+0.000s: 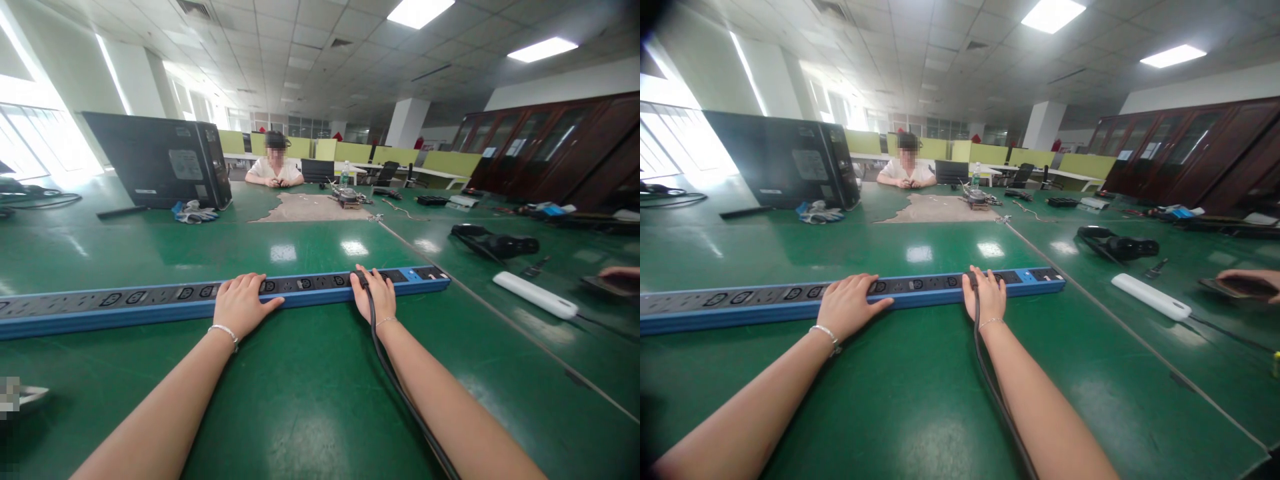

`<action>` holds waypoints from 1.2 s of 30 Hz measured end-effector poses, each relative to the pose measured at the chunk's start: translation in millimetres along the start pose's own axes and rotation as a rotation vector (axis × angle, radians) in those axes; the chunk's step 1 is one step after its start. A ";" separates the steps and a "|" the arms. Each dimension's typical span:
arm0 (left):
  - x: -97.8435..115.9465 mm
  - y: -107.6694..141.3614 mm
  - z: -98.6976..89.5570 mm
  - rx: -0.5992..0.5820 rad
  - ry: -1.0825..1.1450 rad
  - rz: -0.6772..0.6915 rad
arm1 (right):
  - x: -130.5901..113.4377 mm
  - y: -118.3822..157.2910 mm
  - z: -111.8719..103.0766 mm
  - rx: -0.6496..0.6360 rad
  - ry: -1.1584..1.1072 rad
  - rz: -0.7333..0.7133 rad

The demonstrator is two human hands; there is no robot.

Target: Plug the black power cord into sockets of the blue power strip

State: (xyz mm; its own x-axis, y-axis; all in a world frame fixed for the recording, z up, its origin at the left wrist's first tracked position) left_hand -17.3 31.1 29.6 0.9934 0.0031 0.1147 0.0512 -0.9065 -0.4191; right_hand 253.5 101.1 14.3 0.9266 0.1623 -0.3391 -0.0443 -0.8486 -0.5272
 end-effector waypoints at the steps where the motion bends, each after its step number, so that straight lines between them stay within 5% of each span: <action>1: 0.2 0.0 -0.4 0.000 0.002 -0.001 | 0.5 1.0 1.3 0.013 -0.001 -0.006; 13: -0.5 0.5 0.6 -0.011 -0.017 0.000 | 3.8 -2.2 8.6 0.057 -0.144 -0.082; 18: -1.0 0.5 1.3 -0.010 -0.026 0.009 | 1.3 -1.6 10.9 0.070 -0.161 -0.009; 28: -1.3 -0.6 0.3 -0.021 -0.021 0.004 | -2.1 -13.7 1.8 -0.078 -0.127 0.058; 36: -1.8 -0.1 2.8 0.011 -0.053 0.020 | -2.3 -8.7 5.5 -0.054 -0.073 0.047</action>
State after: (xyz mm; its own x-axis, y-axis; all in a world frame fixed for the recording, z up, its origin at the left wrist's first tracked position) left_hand -18.8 32.4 26.9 0.9982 0.0078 0.0590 0.0325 -0.9020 -0.4306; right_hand 249.7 110.9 15.4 0.8943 0.1560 -0.4193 -0.0653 -0.8817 -0.4673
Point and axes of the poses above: each hand's wrist, its own y-axis away from the middle knuckle, its own z-axis out of the palm, x = y × z, the point moved 1 cm from there along -y, towards the middle knuckle, and after that the axes turned 2 degrees about y, right-handed, at the moved point
